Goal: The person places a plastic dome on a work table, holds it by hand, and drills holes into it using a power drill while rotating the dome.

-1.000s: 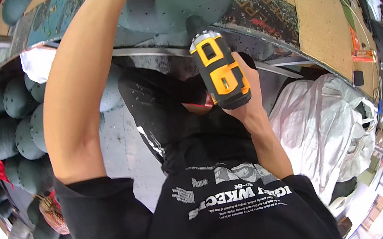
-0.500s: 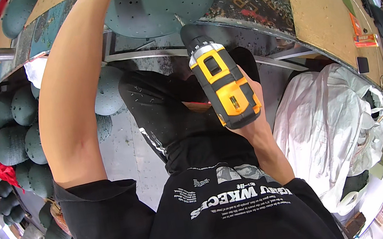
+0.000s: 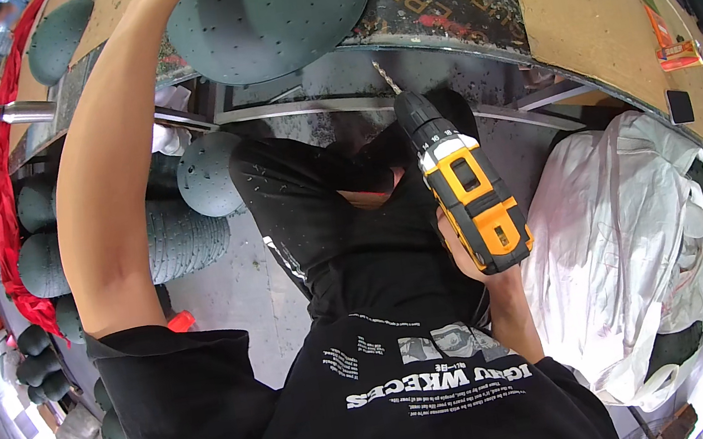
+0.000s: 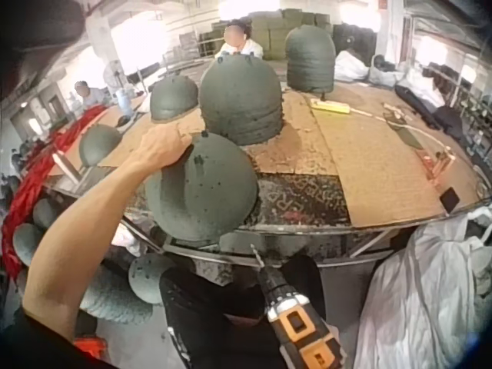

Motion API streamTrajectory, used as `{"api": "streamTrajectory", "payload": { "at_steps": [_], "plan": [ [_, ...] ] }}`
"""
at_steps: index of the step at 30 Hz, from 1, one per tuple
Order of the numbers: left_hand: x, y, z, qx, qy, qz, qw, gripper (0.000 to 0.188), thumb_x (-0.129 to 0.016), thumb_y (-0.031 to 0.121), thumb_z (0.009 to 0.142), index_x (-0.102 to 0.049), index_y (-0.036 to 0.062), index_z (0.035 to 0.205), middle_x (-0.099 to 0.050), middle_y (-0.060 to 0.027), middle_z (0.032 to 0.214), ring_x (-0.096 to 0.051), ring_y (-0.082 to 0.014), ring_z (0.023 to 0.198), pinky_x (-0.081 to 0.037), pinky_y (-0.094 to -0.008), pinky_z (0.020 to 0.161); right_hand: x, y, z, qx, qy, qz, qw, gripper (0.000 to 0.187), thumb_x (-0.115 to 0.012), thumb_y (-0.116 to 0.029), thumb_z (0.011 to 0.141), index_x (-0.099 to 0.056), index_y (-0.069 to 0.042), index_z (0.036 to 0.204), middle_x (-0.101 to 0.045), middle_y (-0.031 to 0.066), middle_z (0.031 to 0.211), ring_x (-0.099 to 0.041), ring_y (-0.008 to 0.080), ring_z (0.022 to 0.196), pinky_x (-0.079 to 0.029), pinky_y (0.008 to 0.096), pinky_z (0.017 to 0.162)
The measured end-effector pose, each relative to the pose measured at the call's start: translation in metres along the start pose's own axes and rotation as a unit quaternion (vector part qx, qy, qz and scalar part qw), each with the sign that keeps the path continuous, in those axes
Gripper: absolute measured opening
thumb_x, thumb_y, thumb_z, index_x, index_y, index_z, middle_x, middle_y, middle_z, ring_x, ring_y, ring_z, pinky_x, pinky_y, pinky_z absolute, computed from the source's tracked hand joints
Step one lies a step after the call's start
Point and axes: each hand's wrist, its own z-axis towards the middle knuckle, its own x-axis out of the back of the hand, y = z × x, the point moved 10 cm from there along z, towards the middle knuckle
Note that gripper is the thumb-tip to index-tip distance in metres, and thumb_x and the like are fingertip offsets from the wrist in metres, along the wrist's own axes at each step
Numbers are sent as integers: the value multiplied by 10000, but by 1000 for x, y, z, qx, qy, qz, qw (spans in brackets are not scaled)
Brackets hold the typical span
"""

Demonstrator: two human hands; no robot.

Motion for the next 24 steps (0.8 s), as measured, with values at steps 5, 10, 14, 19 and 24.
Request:
{"api": "streamTrajectory", "payload": {
  "at_steps": [5,10,14,19,24],
  "plan": [
    [20,12,-6,11,-88,87,992,498,-493,384,909,-690,-73,929,-668,-307,914,-659,-439,887,-500,-492,811,5,-2,2,-4,12,-15,1000,148,-696,-74,830,-703,-54,976,-716,72,871,-699,242,792,-547,338,690],
    [19,11,6,-14,-92,87,992,515,-487,399,910,-688,-75,906,-662,-313,883,-660,-440,858,-500,-493,794,-4,6,3,6,-57,-105,993,436,-762,-49,755,-594,-4,1155,-694,61,966,-669,132,847,-518,235,782],
    [5,7,19,-49,-68,67,994,506,-481,389,903,-679,-74,848,-655,-306,835,-659,-435,820,-497,-494,769,-11,6,8,3,-58,-103,993,416,-749,-77,768,-595,-11,1150,-688,48,965,-664,129,850,-503,232,773],
    [-16,15,18,-86,-54,22,995,497,-467,380,899,-668,-63,794,-652,-283,783,-652,-423,762,-490,-498,725,-19,0,21,7,-62,-105,992,401,-733,-38,790,-599,-11,1166,-698,49,972,-669,116,857,-516,238,778],
    [-24,3,15,-83,-30,-4,996,473,-474,372,888,-664,-46,774,-657,-257,763,-647,-411,728,-488,-494,703,-29,0,35,46,-82,-167,982,307,-719,-47,793,-636,-36,1088,-701,51,955,-672,153,836,-521,269,750]
  ]
}}
